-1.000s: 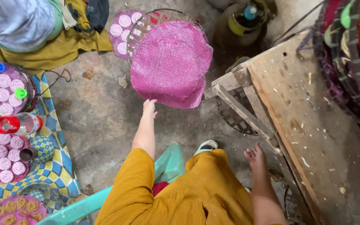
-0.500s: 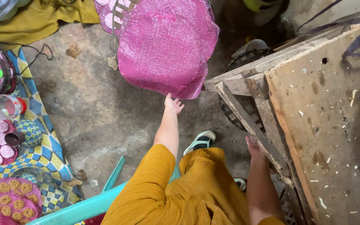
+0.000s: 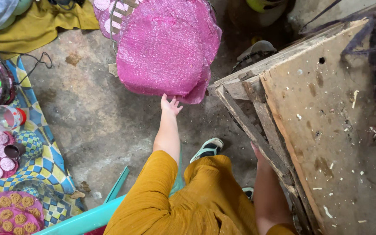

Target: The person sits at a low table and uses a hand-held wooden dough press to extrude noodle strands into circular nests on round fabric-covered trays. Between presses, they reload the press with dough scooped from a large basin and press the lever down to form each nest.

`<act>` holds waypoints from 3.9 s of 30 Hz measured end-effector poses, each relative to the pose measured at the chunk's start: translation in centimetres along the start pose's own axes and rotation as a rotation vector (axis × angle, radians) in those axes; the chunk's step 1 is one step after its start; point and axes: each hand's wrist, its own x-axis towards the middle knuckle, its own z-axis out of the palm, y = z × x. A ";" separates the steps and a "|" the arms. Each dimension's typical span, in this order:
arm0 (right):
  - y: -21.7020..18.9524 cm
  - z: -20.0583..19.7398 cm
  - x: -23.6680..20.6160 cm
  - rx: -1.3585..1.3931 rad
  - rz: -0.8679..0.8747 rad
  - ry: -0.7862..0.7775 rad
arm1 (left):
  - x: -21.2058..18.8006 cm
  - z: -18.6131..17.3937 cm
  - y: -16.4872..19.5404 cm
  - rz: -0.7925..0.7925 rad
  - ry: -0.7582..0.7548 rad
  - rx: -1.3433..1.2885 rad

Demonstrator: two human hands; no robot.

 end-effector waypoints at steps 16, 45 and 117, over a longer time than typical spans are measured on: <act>2.2 10.2 -11.6 -0.283 -0.470 1.004 | -8.6 5.0 2.6 0.333 0.042 0.042; 4.4 38.8 -23.8 -0.793 -0.577 0.345 | -49.1 -2.6 22.8 1.732 -0.442 0.514; -33.1 58.3 -46.1 -2.551 -0.520 1.197 | -66.5 2.6 -34.2 1.204 -0.794 1.385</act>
